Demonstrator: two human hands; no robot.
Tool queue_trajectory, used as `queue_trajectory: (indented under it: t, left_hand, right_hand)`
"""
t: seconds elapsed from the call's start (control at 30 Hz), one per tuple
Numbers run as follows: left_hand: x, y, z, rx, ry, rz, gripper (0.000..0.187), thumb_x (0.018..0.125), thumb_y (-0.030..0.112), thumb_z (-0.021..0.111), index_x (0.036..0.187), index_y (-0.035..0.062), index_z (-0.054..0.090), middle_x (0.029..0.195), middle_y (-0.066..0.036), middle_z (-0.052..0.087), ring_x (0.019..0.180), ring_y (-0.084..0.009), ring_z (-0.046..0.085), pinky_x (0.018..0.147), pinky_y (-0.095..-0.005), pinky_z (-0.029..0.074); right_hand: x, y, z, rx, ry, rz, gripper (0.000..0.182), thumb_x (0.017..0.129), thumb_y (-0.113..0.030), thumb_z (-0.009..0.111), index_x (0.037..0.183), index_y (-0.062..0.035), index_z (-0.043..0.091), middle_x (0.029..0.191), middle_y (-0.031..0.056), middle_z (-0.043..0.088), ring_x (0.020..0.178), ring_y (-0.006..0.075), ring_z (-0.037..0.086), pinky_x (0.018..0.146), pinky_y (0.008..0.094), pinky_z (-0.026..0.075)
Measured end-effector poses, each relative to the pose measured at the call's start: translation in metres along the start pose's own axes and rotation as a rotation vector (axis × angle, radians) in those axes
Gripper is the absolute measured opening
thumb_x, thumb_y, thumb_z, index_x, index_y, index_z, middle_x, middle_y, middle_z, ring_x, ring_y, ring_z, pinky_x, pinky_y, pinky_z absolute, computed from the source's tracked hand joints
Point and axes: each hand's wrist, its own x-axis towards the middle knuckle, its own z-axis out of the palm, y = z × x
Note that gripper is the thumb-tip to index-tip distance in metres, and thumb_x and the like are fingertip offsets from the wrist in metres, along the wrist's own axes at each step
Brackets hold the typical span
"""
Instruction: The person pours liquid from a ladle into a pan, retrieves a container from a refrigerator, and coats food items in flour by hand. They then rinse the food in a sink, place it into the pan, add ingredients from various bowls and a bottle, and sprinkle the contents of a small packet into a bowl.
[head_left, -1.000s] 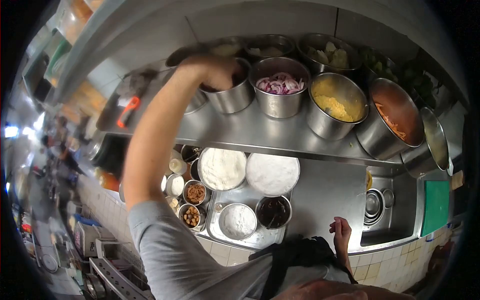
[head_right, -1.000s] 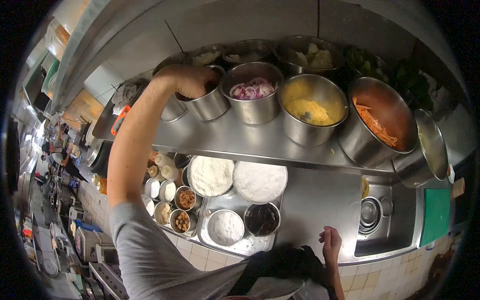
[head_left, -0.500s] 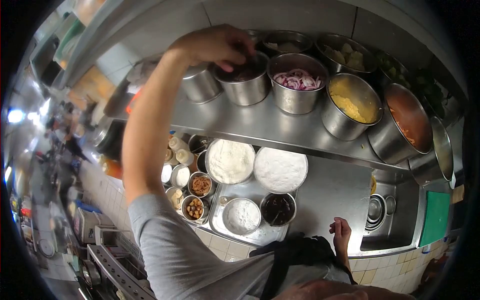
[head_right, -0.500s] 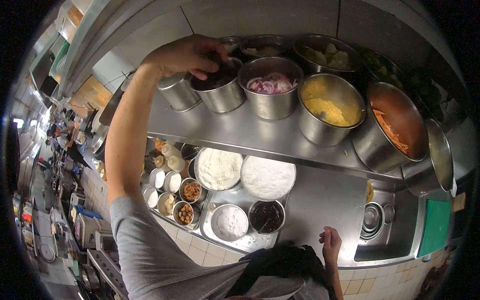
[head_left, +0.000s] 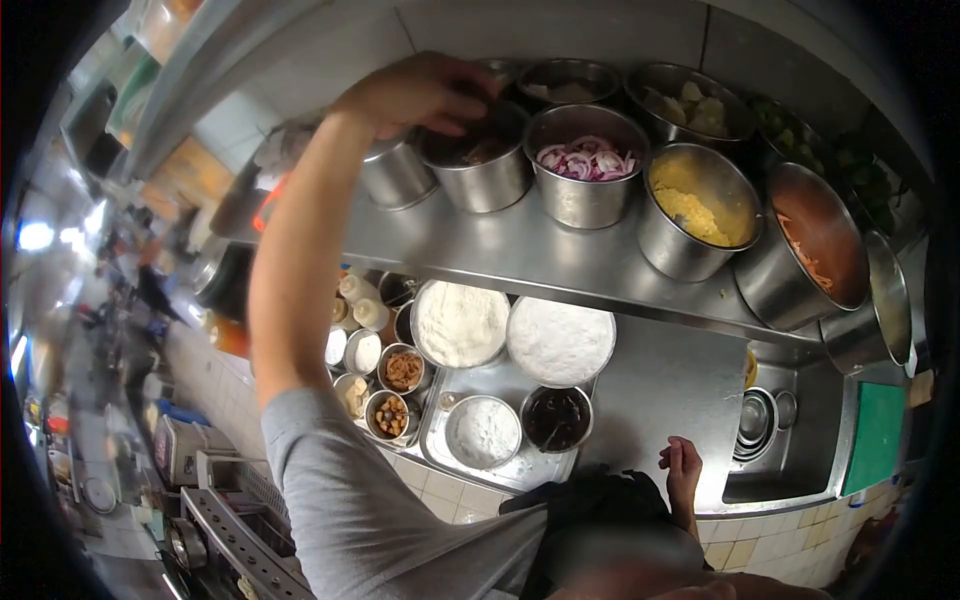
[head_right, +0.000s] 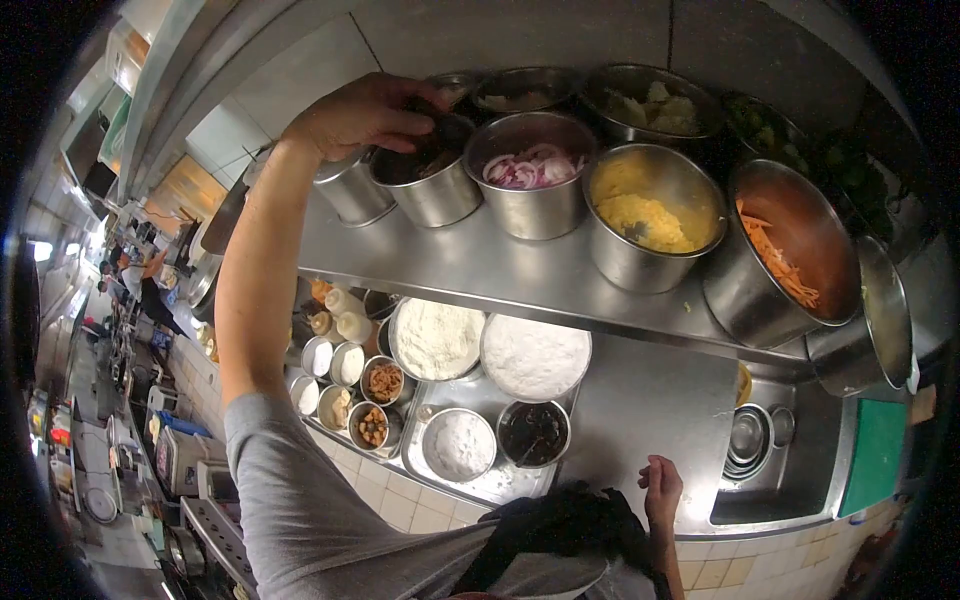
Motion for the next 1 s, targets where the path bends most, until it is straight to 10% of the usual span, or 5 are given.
queue_trajectory:
  t: [0.3,0.5,0.73,0.93,1.0]
  left_hand:
    - [0.003,0.01,-0.005,-0.256,0.255,-0.089,0.025,0.093,0.022,0.063,0.111,0.0061,0.068,0.098,-0.005,0.068,0.085,-0.0155,0.068,0.075,-0.026,0.056]
    - [-0.009,0.023,0.037,0.954,0.047,-0.029,0.028,0.088,0.028,0.061,0.109,0.0129,0.071,0.109,-0.011,0.071,0.104,-0.0271,0.065,0.09,-0.037,0.048]
    - [0.01,0.004,0.038,0.955,0.104,0.097,0.03,0.086,0.026,0.06,0.111,0.0137,0.07,0.104,-0.011,0.072,0.096,-0.0264,0.067,0.081,-0.0372,0.051]
    - [-0.038,0.019,0.019,0.156,0.327,-0.224,0.025,0.092,0.015,0.054,0.111,0.0097,0.069,0.098,-0.013,0.072,0.079,-0.0185,0.064,0.068,-0.031,0.048]
    - [-0.076,-0.017,0.009,-0.547,0.329,0.083,0.056,0.091,0.039,0.065,0.14,0.0165,0.049,0.107,-0.015,0.071,0.077,-0.0246,0.064,0.068,-0.0408,0.049]
  right_hand:
    - [0.005,0.007,-0.009,-0.006,-0.015,-0.007,0.028,0.103,-0.022,0.053,0.108,0.0035,0.062,0.075,0.0082,0.062,0.063,0.0125,0.059,0.059,0.026,0.048]
    - [0.01,0.007,-0.004,0.024,-0.035,-0.013,0.027,0.103,-0.022,0.054,0.107,0.003,0.063,0.074,0.0076,0.062,0.061,0.0116,0.057,0.058,0.0259,0.047]
    - [0.005,0.005,-0.009,0.042,-0.022,-0.064,0.025,0.103,-0.022,0.054,0.106,0.0016,0.063,0.074,0.0073,0.061,0.06,0.0112,0.055,0.058,0.0261,0.047]
    - [-0.012,0.003,-0.028,0.064,0.01,-0.073,0.026,0.102,-0.022,0.054,0.108,0.002,0.063,0.075,0.0072,0.061,0.061,0.0115,0.056,0.059,0.026,0.047]
    - [-0.018,-0.005,-0.036,0.076,-0.016,-0.069,0.026,0.101,-0.023,0.056,0.108,0.0011,0.063,0.076,0.0071,0.062,0.061,0.0118,0.056,0.059,0.0265,0.048]
